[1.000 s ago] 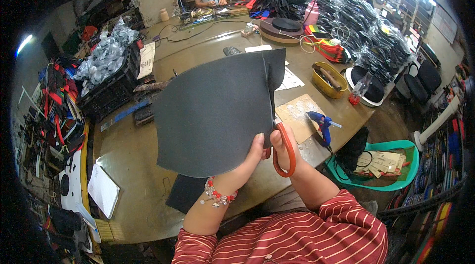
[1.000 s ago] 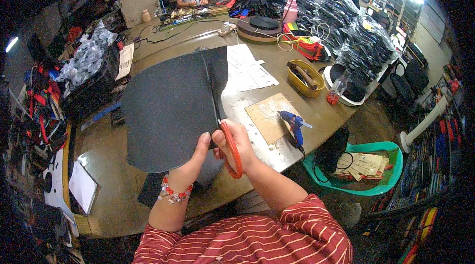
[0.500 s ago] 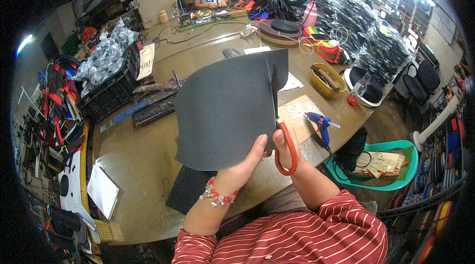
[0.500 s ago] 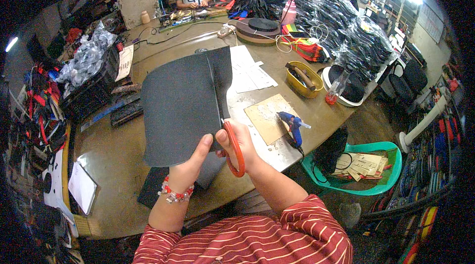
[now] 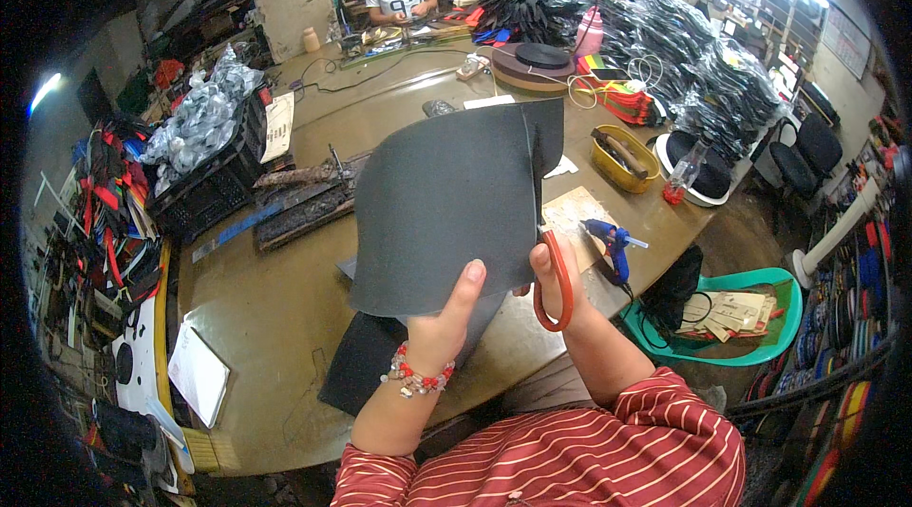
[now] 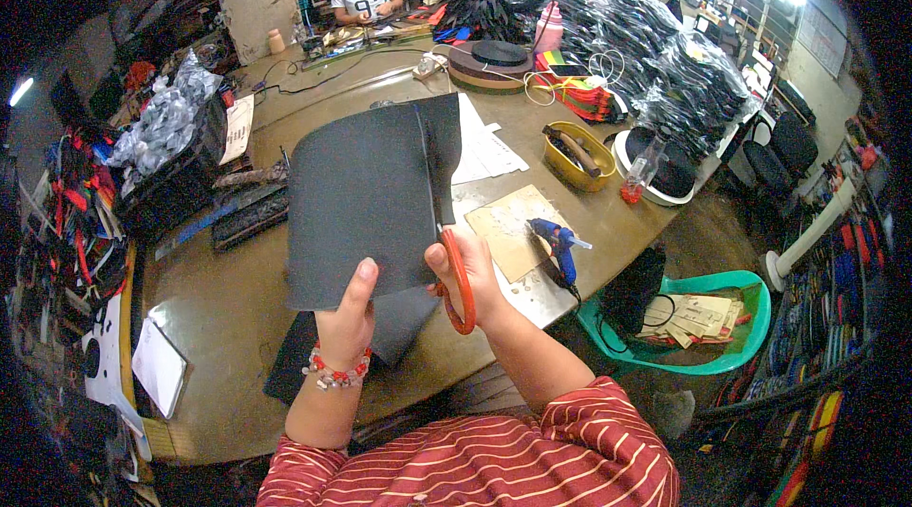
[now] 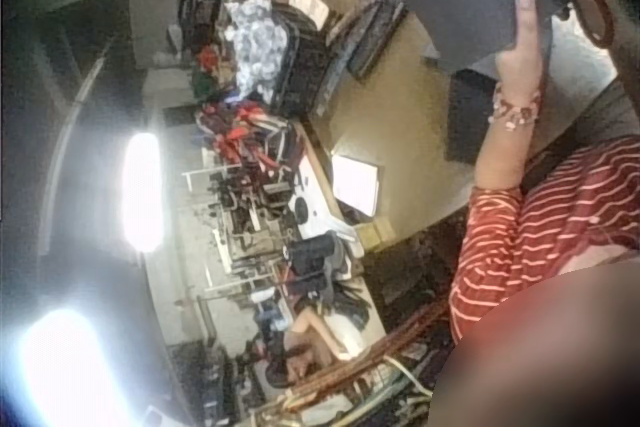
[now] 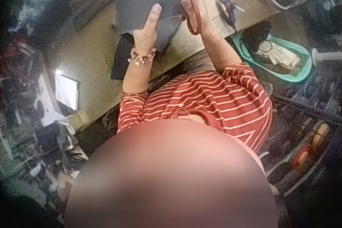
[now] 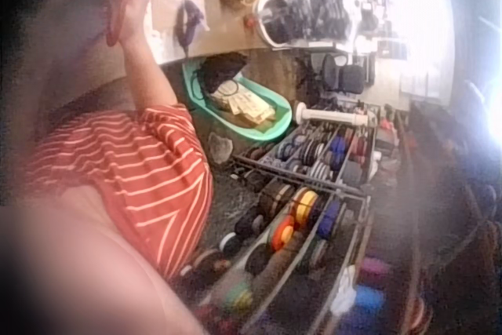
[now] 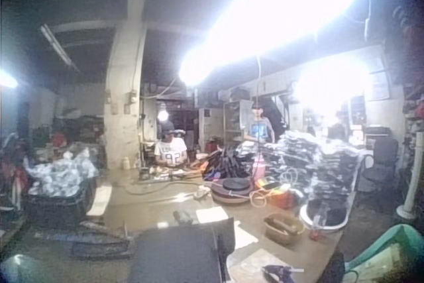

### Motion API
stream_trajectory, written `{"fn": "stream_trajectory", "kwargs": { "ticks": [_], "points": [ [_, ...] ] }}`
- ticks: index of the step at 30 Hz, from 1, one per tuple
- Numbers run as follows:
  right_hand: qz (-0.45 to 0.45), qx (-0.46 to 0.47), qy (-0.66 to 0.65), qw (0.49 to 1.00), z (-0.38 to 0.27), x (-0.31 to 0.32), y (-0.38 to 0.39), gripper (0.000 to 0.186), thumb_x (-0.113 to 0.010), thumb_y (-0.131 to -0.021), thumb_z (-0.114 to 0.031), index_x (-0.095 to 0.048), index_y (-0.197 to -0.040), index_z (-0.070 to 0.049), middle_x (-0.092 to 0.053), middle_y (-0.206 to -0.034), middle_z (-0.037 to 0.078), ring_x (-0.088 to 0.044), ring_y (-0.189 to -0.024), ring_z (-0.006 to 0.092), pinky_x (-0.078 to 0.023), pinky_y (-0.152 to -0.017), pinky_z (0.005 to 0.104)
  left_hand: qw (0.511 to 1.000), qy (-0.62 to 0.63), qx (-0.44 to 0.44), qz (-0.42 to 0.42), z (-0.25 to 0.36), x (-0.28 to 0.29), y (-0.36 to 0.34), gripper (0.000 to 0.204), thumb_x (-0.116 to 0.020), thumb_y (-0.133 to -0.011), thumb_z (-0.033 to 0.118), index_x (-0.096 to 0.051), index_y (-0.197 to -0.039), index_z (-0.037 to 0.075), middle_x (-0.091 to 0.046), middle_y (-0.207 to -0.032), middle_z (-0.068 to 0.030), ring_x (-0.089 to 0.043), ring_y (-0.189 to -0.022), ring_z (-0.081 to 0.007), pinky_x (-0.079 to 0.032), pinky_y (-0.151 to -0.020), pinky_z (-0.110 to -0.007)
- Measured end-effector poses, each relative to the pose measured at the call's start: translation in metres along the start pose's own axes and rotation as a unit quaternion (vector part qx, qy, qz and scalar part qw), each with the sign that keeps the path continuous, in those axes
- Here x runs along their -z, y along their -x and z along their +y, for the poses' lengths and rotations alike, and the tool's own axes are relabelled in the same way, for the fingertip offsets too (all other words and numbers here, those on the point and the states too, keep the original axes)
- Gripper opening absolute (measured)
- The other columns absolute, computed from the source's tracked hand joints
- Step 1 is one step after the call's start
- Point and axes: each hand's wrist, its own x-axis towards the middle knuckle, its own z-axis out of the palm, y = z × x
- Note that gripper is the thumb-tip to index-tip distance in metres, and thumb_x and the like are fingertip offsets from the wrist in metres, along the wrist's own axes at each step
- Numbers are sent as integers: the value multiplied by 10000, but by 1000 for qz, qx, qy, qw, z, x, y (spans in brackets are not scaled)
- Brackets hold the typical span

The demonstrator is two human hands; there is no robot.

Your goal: The person uses red-handled scissors to cut a large sheet of dark gray flexible material along pre-drawn lines. They rotate the sheet and trim edges to separate pieces, then set the cut pieces aside on the worktable.

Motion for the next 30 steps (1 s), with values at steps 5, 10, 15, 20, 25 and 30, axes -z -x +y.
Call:
{"fn": "stream_trajectory", "kwargs": {
  "ticks": [5,10,15,20,25,30],
  "points": [
    [-7,4,29,1000,-2,0,0,590,-463,-780,-628,-480,-753,-39,-468,-593,14,-483,-493,90,-418,-409,224,992,-103,-70,-20,-2,0,-4,254,-648,-777,103,-568,-972,-39,-598,-949,-107,-579,-811,-189,-449,-723,-303],
    [-9,-3,32,999,0,0,-1,661,-432,-770,-667,-515,-799,-12,-526,-575,53,-508,-466,112,-385,-403,222,985,-146,-82,-26,-2,2,-5,239,-642,-782,97,-573,-967,-37,-604,-935,-110,-583,-796,-192,-451,-715,-310],
    [-52,-71,-19,996,1,1,4,660,-495,-736,-663,-512,-864,-15,-505,-615,25,-476,-482,93,-371,-420,206,978,-190,-89,10,0,6,-9,231,-640,-786,98,-577,-964,-36,-607,-929,-112,-583,-803,-201,-450,-717,-318],
    [-158,-137,-32,977,-16,13,11,659,-527,-719,-651,-502,-928,-26,-471,-627,4,-458,-516,80,-357,-452,196,977,-181,-97,56,3,19,-22,234,-634,-791,90,-574,-976,-39,-601,-958,-106,-575,-832,-200,-444,-751,-314],
    [-225,-173,-13,959,-37,25,24,681,-506,-715,-682,-533,-863,-18,-465,-631,-5,-453,-530,71,-347,-461,193,977,-178,-61,102,4,32,-31,222,-634,-789,76,-579,-970,-39,-598,-962,-98,-568,-827,-184,-439,-770,-305],
    [-213,-84,-27,973,-40,26,24,710,-430,-765,-673,-540,-899,16,-465,-611,9,-420,-523,82,-317,-461,203,992,-90,-32,85,1,39,-32,227,-634,-789,76,-574,-977,-38,-592,-976,-99,-559,-848,-174,-436,-770,-295]
  ]
}}
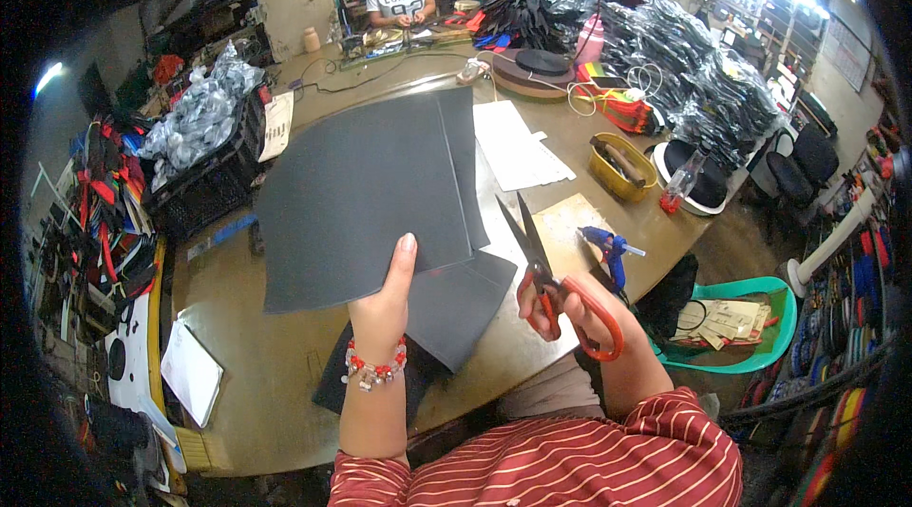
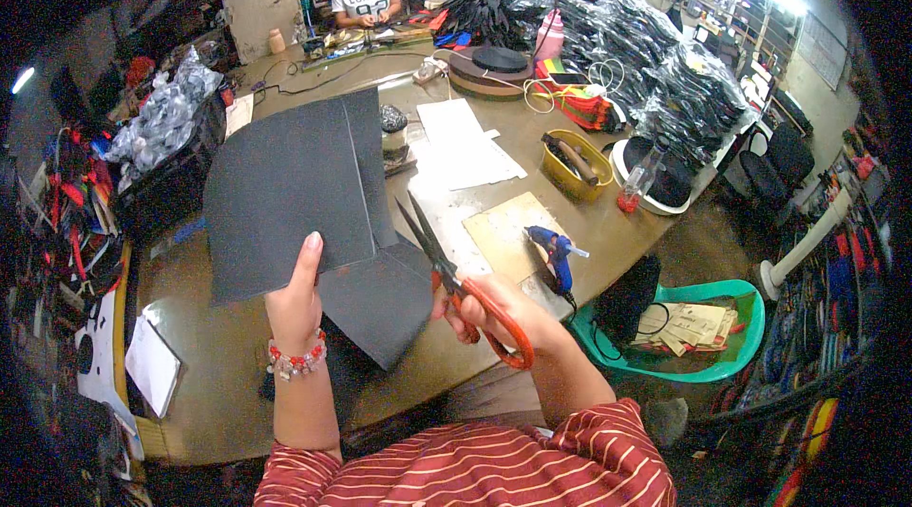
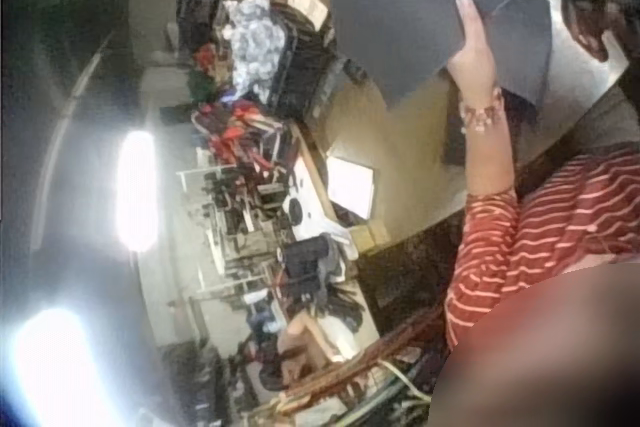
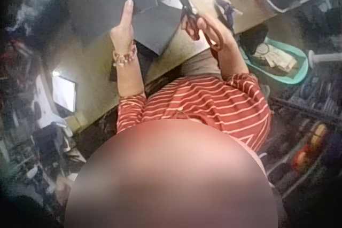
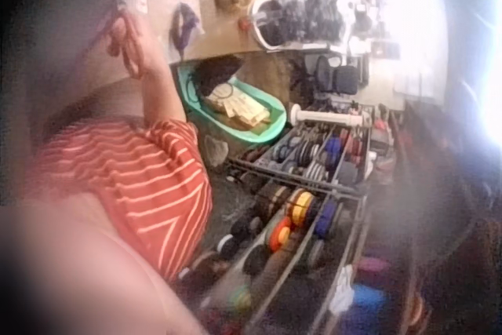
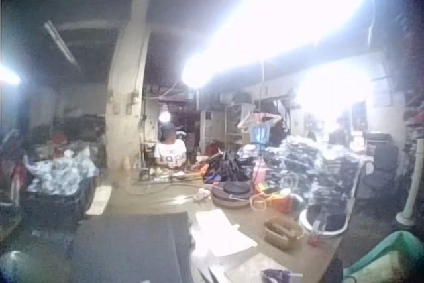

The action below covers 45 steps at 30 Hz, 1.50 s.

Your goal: The person uses red-handled scissors to cut a large sheet of dark gray flexible material along pre-drawn lines. They rotate the sheet and trim edges to separate pieces, then set the cut pieces aside on the worktable.

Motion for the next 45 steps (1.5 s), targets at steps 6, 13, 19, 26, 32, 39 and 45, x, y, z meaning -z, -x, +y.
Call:
{"fn": "stream_trajectory", "kwargs": {
  "ticks": [6,13,19,26,32,39,45],
  "points": [
    [19,-29,49,998,0,2,-13,626,-405,-821,-607,-541,-858,3,-444,-572,10,-389,-493,86,-292,-459,200,998,2,-22,-52,3,-14,12,257,-639,-786,89,-564,-992,-45,-591,-981,-107,-558,-868,-184,-435,-776,-301],
    [113,-30,27,993,19,4,-24,729,-353,-774,-709,-540,-890,-15,-461,-628,12,-424,-548,102,-314,-515,218,994,-40,-39,-95,4,-31,28,257,-636,-792,118,-568,-976,-49,-596,-948,-117,-576,-827,-199,-451,-734,-316],
    [234,68,50,969,37,9,-34,397,-452,-881,-450,-432,-726,-85,-401,-665,-17,-391,-587,84,-329,-507,237,986,-96,-44,-128,-3,-40,39,254,-627,-803,148,-576,-965,-39,-607,-926,-128,-587,-794,-211,-456,-704,-316],
    [255,89,158,950,36,12,-33,550,-462,-807,-603,-422,-694,-66,-338,-623,-44,-331,-593,67,-286,-490,246,981,-101,-20,-166,-4,-39,40,227,-643,-783,96,-581,-969,-19,-604,-939,-94,-577,-820,-191,-452,-746,-313],
    [266,130,158,942,43,14,-40,609,-437,-786,-653,-411,-663,-58,-329,-586,-37,-332,-565,71,-281,-468,258,979,-108,-43,-165,-4,-41,39,207,-636,-785,94,-587,-947,-26,-609,-911,-99,-584,-787,-194,-455,-710,-307],
    [245,116,161,949,45,17,-36,604,-429,-790,-651,-413,-656,-63,-326,-578,-40,-341,-555,69,-294,-456,262,980,-121,-87,-134,-5,-41,38,192,-627,-792,110,-594,-920,-31,-622,-852,-110,-594,-718,-208,-458,-655,-321],
    [245,125,119,954,42,11,-40,620,-424,-775,-675,-388,-625,-75,-293,-576,-52,-305,-541,70,-257,-445,265,979,-121,-75,-148,-2,-40,39,199,-634,-789,120,-595,-918,-27,-623,-854,-114,-594,-718,-212,-458,-652,-324]
  ]
}}
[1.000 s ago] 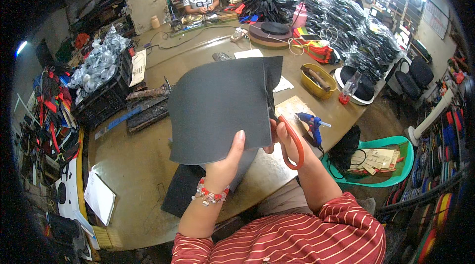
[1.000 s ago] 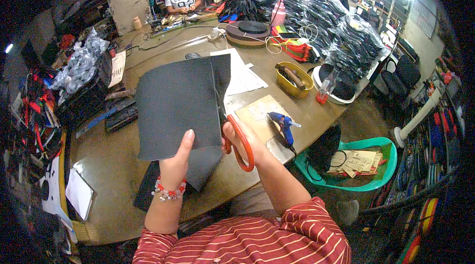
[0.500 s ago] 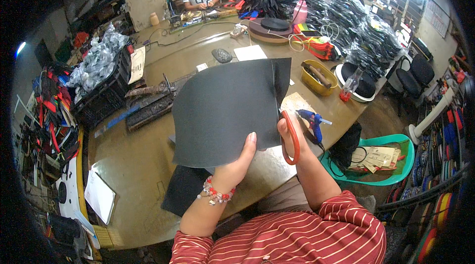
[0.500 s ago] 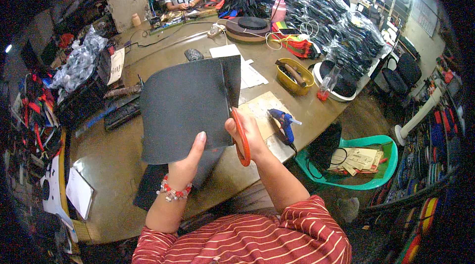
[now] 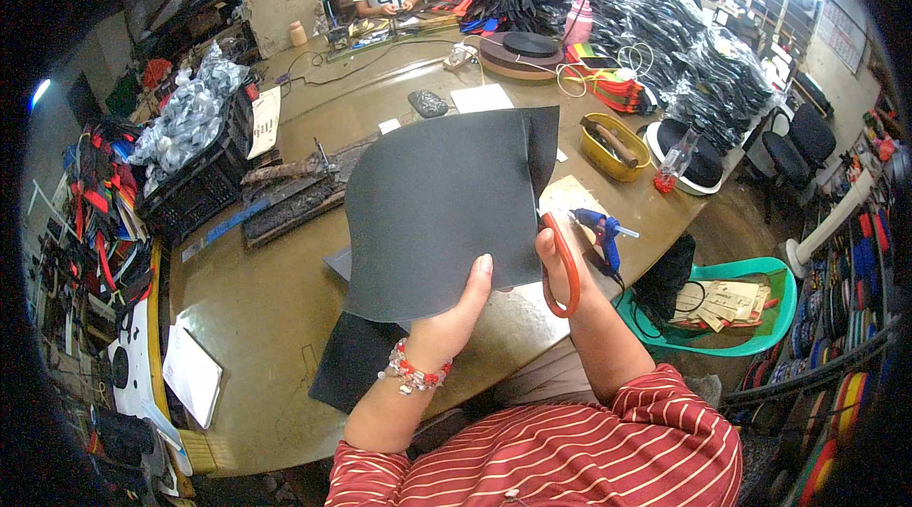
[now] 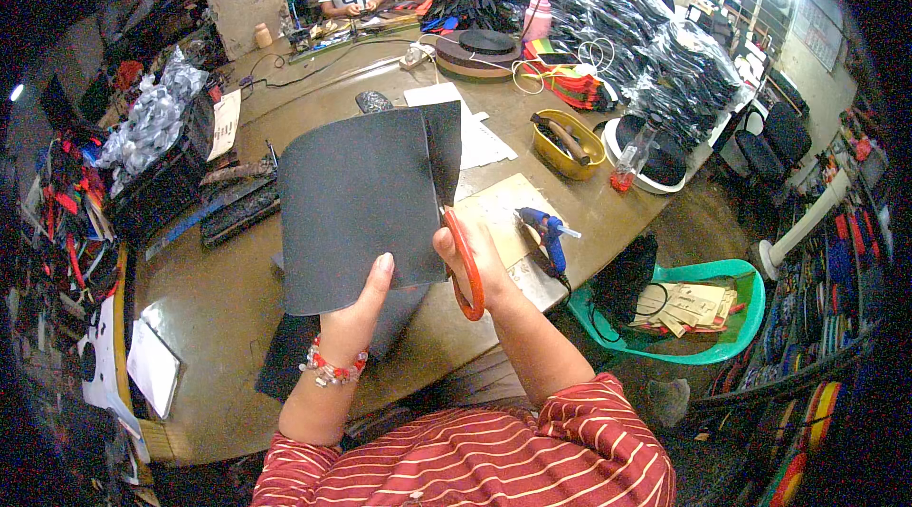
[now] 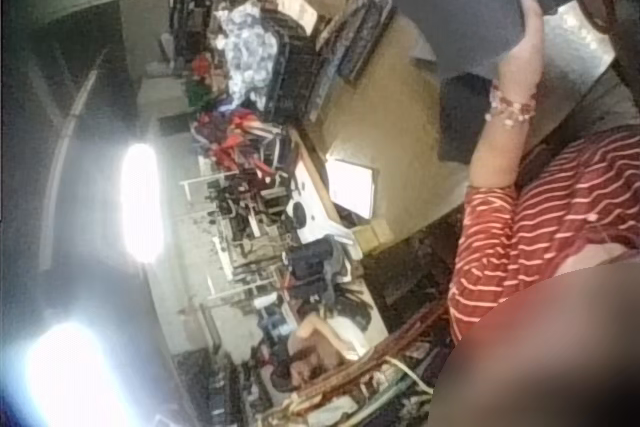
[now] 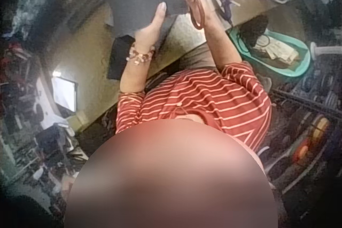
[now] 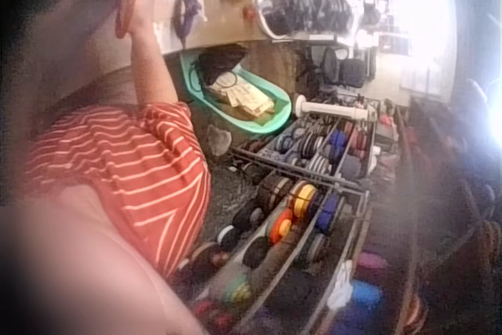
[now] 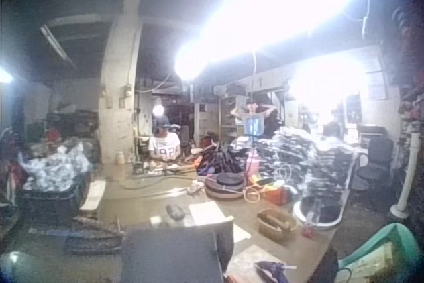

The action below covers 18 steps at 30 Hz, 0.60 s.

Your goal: The person uses red-handled scissors to cut a large sheet of dark gray flexible material along pre-drawn lines. They rotate the sheet and trim edges to separate pieces, then set the cut pieces aside on the worktable.

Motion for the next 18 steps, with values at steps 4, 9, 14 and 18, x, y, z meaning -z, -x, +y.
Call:
{"fn": "stream_trajectory", "kwargs": {
  "ticks": [4,9,14,18],
  "points": [
    [17,27,7,999,-6,-1,3,628,-415,-771,-685,-379,-617,-77,-277,-581,-56,-285,-541,72,-231,-442,267,1000,-8,-24,7,2,-2,1,185,-626,-795,121,-599,-905,-26,-624,-837,-109,-594,-706,-204,-456,-640,-318],
    [20,14,-1,1000,-3,-1,4,631,-406,-780,-679,-396,-618,-69,-289,-577,-51,-294,-545,72,-232,-441,270,1000,4,26,-16,3,-2,2,232,-643,-775,85,-572,-972,-16,-601,-927,-97,-577,-804,-204,-457,-725,-322],
    [8,-12,-11,1000,0,-2,3,643,-414,-766,-690,-424,-641,-59,-316,-566,-42,-315,-526,71,-249,-425,262,1000,-1,13,-17,2,-1,1,237,-643,-776,82,-570,-980,-13,-603,-930,-99,-580,-804,-202,-460,-723,-317],
    [-1,-73,-50,996,-12,-1,9,671,-437,-726,-715,-458,-735,-44,-370,-576,-32,-393,-502,64,-342,-374,230,999,0,-31,8,1,-4,0,166,-615,-801,119,-602,-892,-20,-626,-809,-107,-594,-677,-205,-450,-617,-316]
  ]
}}
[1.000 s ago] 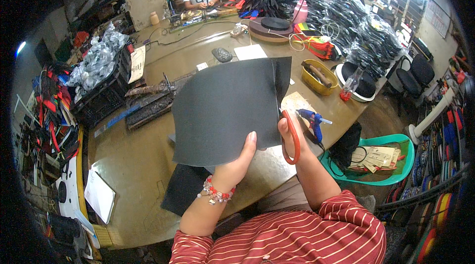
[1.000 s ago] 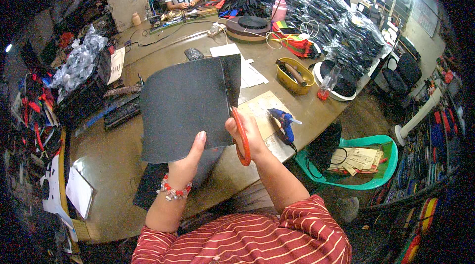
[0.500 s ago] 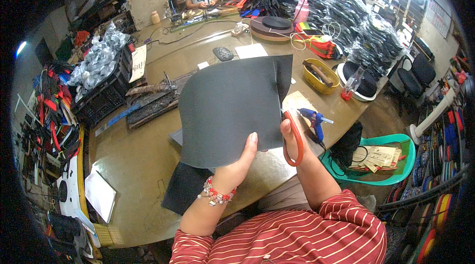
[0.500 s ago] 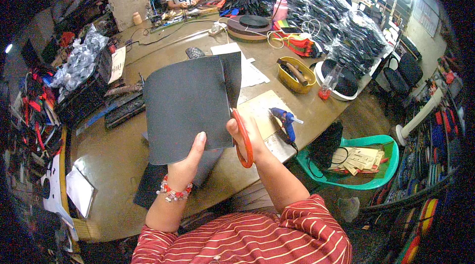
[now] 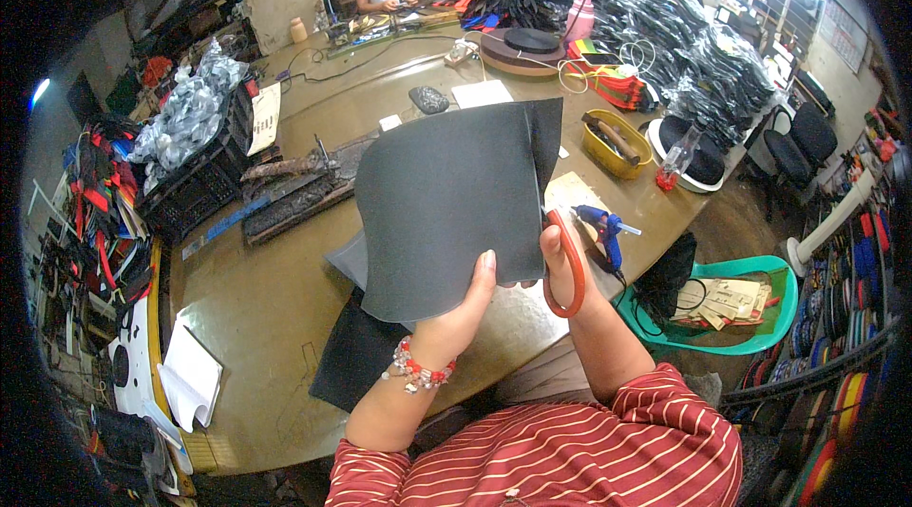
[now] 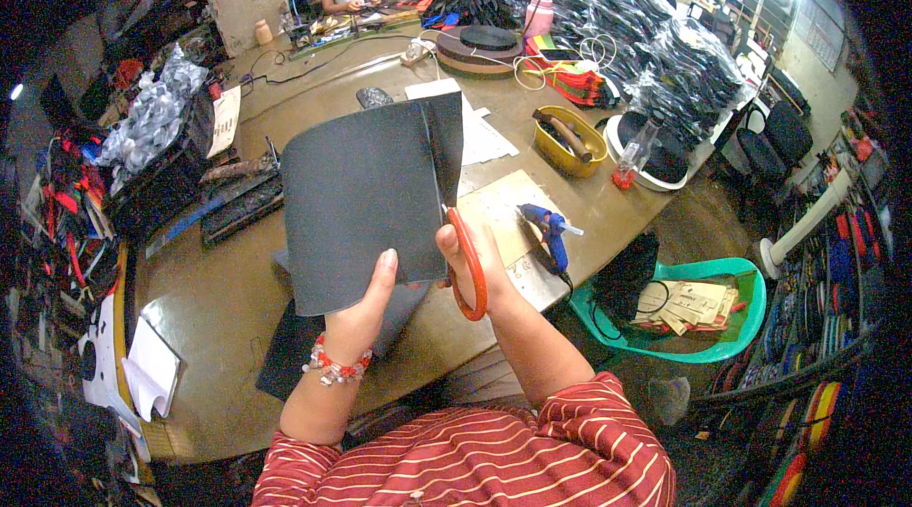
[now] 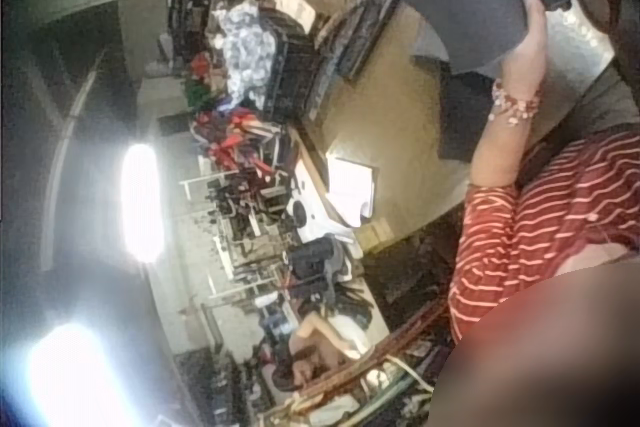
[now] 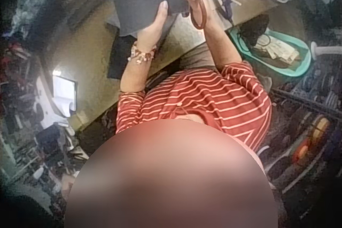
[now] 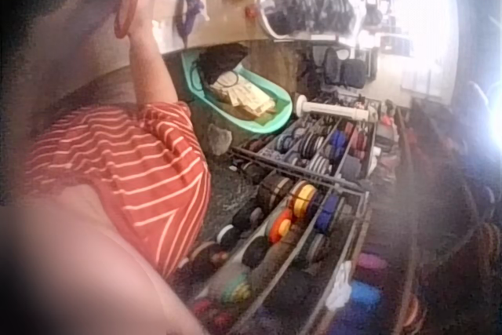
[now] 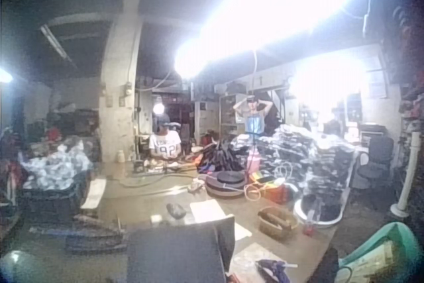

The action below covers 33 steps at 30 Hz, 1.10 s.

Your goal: The person uses red-handled scissors to cut a large sheet of dark gray flexible material along pre-drawn lines. They rotate the sheet and trim edges to separate pieces, then set the cut pieces aside on the worktable.

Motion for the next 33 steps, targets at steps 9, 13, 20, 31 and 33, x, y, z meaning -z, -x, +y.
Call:
{"fn": "stream_trajectory", "kwargs": {
  "ticks": [9,13,20,31,33],
  "points": [
    [-3,-43,6,999,-8,0,1,659,-471,-724,-689,-474,-792,-33,-416,-592,-11,-467,-467,72,-404,-342,212,1000,-24,2,15,-1,-1,-1,190,-620,-794,126,-590,-914,-18,-614,-843,-122,-589,-716,-226,-452,-641,-327],
    [6,-96,28,995,-1,4,0,607,-464,-764,-657,-457,-719,-52,-389,-578,-22,-425,-491,66,-372,-360,225,999,-27,13,-22,-1,2,-1,217,-622,-787,110,-573,-955,-18,-607,-883,-116,-582,-759,-219,-452,-676,-327],
    [42,45,48,997,26,11,-17,551,-399,-857,-565,-415,-659,-51,-308,-594,-36,-299,-585,86,-259,-485,280,997,-35,32,-54,-5,-4,0,208,-621,-782,107,-574,-942,-17,-608,-861,-110,-578,-744,-223,-449,-669,-328],
    [41,26,11,999,24,10,-12,554,-398,-848,-579,-471,-810,-32,-416,-661,-6,-414,-594,81,-347,-471,247,996,-55,45,-62,-21,-10,3,253,-627,-781,124,-568,-984,-16,-608,-929,-124,-583,-816,-246,-453,-727,-348],
    [49,40,28,998,20,9,-12,561,-403,-841,-587,-476,-821,-31,-436,-647,-2,-442,-554,77,-354,-427,232,997,-68,7,-38,-23,-13,2,200,-617,-780,121,-587,-920,-18,-619,-852,-131,-592,-732,-249,-460,-659,-340]
  ]
}}
